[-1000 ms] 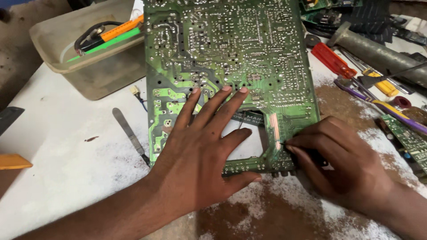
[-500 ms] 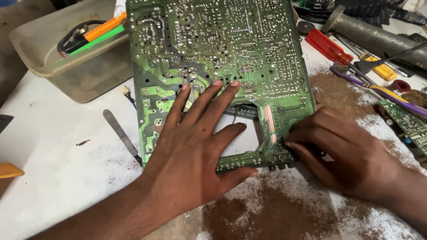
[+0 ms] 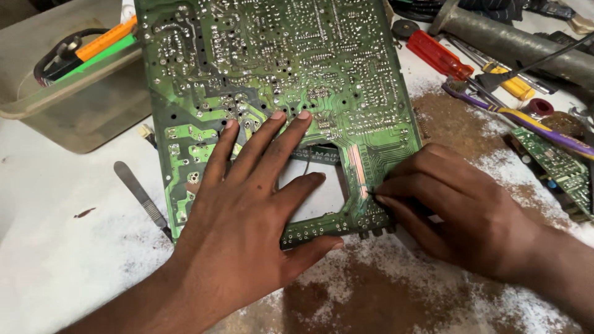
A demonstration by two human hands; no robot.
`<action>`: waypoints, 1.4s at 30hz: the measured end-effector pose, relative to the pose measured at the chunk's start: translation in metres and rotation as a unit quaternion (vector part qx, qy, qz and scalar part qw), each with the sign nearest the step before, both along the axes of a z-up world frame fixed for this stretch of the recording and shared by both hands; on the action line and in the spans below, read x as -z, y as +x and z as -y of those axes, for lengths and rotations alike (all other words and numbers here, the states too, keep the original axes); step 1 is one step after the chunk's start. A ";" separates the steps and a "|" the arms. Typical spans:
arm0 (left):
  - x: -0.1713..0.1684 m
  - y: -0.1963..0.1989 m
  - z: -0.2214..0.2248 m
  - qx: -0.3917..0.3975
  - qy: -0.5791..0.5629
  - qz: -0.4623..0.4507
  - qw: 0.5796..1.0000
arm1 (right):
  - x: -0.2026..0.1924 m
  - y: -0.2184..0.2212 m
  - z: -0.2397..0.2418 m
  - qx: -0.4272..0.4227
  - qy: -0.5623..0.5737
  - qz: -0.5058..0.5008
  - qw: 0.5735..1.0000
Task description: The person manipulates components on a large green circuit board by hand and with a yellow brush.
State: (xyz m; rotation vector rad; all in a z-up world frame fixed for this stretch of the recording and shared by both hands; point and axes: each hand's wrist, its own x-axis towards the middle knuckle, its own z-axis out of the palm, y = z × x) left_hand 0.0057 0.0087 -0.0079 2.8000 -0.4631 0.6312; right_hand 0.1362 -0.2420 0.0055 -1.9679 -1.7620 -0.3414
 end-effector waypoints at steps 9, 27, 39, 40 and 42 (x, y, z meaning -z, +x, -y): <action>0.002 0.000 -0.001 0.003 0.001 0.011 1.000 | 0.007 0.002 0.000 0.014 -0.009 -0.008 1.000; -0.001 0.000 0.001 0.007 -0.021 0.017 1.000 | -0.014 -0.008 -0.004 0.037 -0.004 -0.032 0.999; -0.006 0.002 0.002 -0.023 -0.011 -0.021 0.999 | -0.009 -0.004 0.000 0.045 -0.056 -0.032 0.997; -0.006 0.002 0.001 -0.025 -0.011 -0.020 0.999 | -0.008 -0.003 0.001 0.043 -0.056 -0.031 0.997; -0.005 0.002 0.000 -0.014 -0.026 -0.016 0.999 | -0.005 -0.001 0.005 0.005 -0.043 -0.055 0.998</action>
